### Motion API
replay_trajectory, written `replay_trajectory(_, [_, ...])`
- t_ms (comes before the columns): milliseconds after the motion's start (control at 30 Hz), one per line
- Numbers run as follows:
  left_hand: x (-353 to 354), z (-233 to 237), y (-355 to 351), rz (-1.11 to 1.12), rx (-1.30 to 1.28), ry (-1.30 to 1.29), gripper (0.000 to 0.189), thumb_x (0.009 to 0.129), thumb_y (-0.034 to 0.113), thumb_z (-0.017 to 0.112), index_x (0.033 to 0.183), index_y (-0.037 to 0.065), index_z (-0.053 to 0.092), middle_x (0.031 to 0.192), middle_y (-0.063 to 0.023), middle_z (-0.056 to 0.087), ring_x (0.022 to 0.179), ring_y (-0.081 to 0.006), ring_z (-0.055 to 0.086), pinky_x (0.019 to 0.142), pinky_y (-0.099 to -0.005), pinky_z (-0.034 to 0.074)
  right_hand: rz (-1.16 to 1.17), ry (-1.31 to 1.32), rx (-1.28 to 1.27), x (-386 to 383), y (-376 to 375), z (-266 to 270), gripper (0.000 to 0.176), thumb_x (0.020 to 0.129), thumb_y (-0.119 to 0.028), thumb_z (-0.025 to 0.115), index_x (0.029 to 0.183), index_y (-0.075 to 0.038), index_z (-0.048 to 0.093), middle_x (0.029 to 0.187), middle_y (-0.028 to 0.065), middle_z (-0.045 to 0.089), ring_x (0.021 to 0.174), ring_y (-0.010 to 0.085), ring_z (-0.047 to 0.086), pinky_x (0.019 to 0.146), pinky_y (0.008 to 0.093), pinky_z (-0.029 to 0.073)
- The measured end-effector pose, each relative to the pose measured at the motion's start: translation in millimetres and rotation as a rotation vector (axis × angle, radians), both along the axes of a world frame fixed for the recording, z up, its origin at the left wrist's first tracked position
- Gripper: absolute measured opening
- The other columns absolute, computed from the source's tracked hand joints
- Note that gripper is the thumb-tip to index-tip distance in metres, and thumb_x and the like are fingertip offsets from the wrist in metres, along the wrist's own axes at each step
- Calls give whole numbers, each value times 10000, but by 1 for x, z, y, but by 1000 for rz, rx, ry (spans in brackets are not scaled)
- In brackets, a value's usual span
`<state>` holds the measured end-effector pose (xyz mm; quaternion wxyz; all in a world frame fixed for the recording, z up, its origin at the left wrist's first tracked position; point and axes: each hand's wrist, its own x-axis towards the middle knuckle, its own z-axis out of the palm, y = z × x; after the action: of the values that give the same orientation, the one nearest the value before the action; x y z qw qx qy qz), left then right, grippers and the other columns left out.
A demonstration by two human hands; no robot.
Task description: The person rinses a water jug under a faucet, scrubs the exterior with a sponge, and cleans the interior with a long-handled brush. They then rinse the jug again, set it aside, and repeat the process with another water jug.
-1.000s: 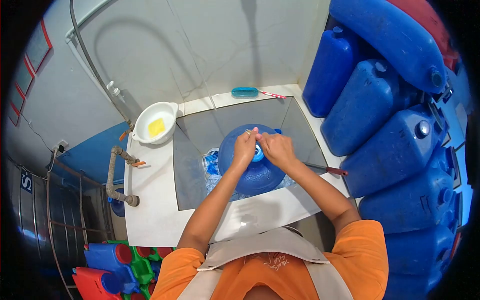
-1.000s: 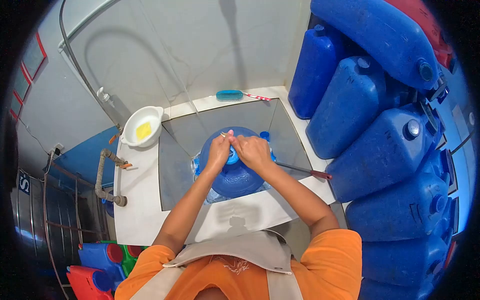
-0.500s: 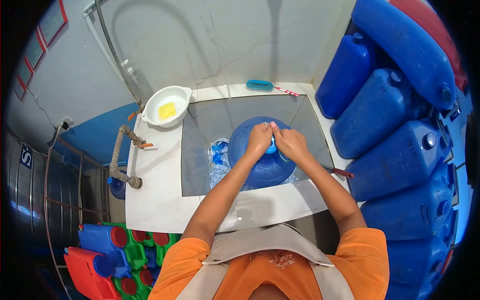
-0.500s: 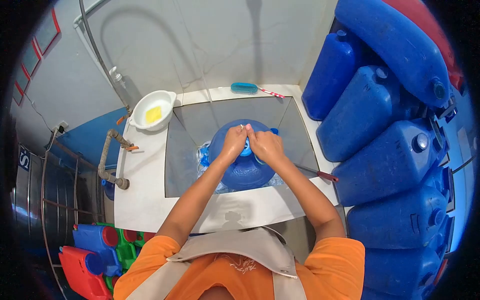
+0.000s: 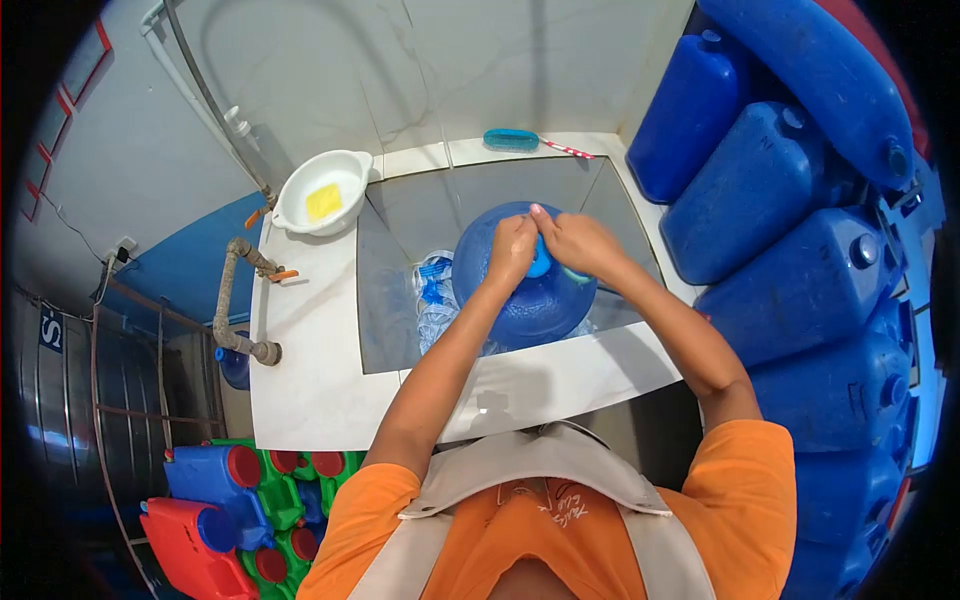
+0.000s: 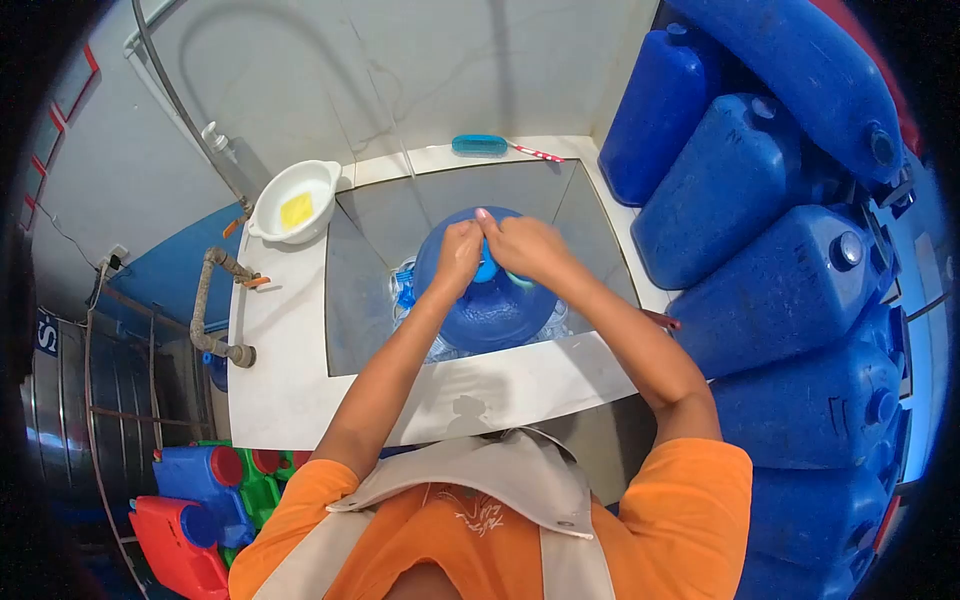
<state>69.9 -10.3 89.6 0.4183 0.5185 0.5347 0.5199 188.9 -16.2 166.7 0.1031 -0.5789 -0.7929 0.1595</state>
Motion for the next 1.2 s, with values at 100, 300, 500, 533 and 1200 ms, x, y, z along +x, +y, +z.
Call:
replay_trajectory(100, [2,-15,-11,-18,207,-32,475,926,335,476,617,-24,511,516,-106,481,494,-149,421,469,-355,346,81,-86,-32,9,14,-11,699,949,-472,244,722,46,655,803,271,626,814,445,603,755,504,470])
replay_trajectory(300, [0,21,-20,22,28,-161,593,948,483,411,628,4,555,589,-49,579,566,-125,500,555,-273,397,6,644,-155,20,3,-30,494,862,-490,536,690,-30,599,587,62,538,554,160,497,518,303,383])
replay_trajectory(500, [-7,4,-23,230,82,-653,618,948,515,377,678,9,605,704,-91,625,622,-156,549,645,-286,435,39,1181,-365,4,-9,-68,218,818,-258,665,823,-45,620,598,-38,477,561,71,419,509,244,328])
replay_trajectory(533, [-18,12,-27,273,13,-832,609,954,509,361,709,8,603,720,-106,623,656,-168,562,676,-284,442,35,1014,-235,-2,-6,-73,209,811,-240,656,833,-36,622,592,-27,475,555,73,419,506,250,327])
replay_trajectory(1200, [-126,-14,-60,458,109,435,218,813,222,637,938,53,576,996,-132,551,938,-305,566,817,-378,458,333,783,-198,-89,92,-114,300,847,-313,505,876,-17,535,806,201,604,739,318,595,645,391,439])
